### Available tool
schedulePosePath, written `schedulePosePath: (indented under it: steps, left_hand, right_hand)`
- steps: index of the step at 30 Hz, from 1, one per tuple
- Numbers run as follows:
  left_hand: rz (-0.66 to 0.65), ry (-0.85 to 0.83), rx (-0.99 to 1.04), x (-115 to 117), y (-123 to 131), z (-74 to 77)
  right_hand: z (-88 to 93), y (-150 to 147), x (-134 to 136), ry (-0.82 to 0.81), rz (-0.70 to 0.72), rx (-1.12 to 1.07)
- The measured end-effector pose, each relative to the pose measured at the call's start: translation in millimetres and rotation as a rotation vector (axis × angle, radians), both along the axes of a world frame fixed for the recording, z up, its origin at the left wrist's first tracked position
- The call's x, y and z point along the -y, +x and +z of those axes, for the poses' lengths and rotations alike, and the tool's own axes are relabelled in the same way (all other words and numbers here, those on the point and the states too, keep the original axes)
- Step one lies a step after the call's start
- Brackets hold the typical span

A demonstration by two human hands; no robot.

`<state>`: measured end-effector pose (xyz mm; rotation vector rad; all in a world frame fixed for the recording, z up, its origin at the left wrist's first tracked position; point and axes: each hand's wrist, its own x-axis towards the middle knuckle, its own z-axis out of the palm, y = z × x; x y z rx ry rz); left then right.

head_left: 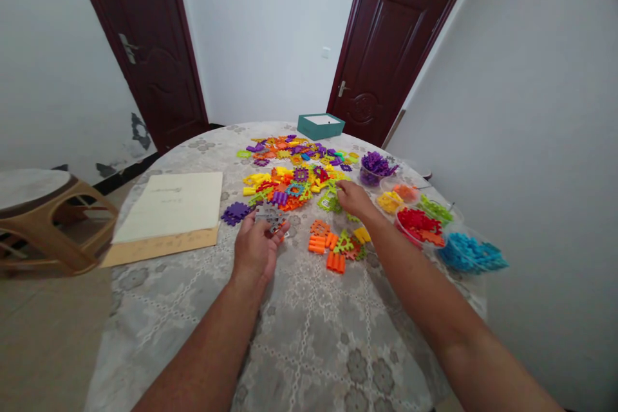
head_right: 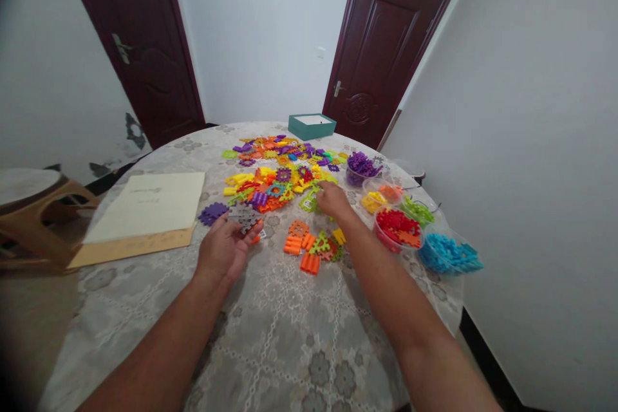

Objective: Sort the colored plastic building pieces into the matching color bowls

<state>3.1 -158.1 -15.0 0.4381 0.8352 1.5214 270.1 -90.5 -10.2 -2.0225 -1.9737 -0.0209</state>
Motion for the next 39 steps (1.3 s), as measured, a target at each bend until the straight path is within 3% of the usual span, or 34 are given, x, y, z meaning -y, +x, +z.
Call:
schedulePosePath:
  steps: [4, 8, 12, 18, 25, 31, 39]
  left_hand:
    - [-0.015, -0.011, -0.013, 0.8, -0.3, 0.9]
    - [-0.017, -0.027, -0.016, 0.6, -0.8, -1.6]
    - [-0.010, -0.037, -0.027, 2.7, -0.6, -1.0]
    - [-0.049, -0.026, -0.040, 7.6, 1.5, 4.3]
    - [-0.057, -0.024, -0.053, 7.4, 0.7, 2.6]
    - [-0.051, -0.032, -0.053, 7.1, -0.1, 2.2]
    - [-0.049, -0.074, -0.052, 7.8, 0.4, 2.9]
  right_hand:
    - [-7.0, 9.3, -36.6, -0.051, -0.026, 0.050]
    - [-21.2, 0.3, -44.5, -0.102, -0.039, 0.077]
    - [-34.3, -17.5, -20.8, -0.102, -0.005, 0.092]
    - [-32.2, -27.0, 19.3, -0.047, 0.324, -0.014]
    - [-23.2, 11.6, -27.2, -0.124, -0.085, 0.077]
    - [-29.7, 25.5, -56.3, -0.181, -0.190, 0.125]
    - [-27.1, 18.4, -67.9, -0.219, -0.215, 0.169]
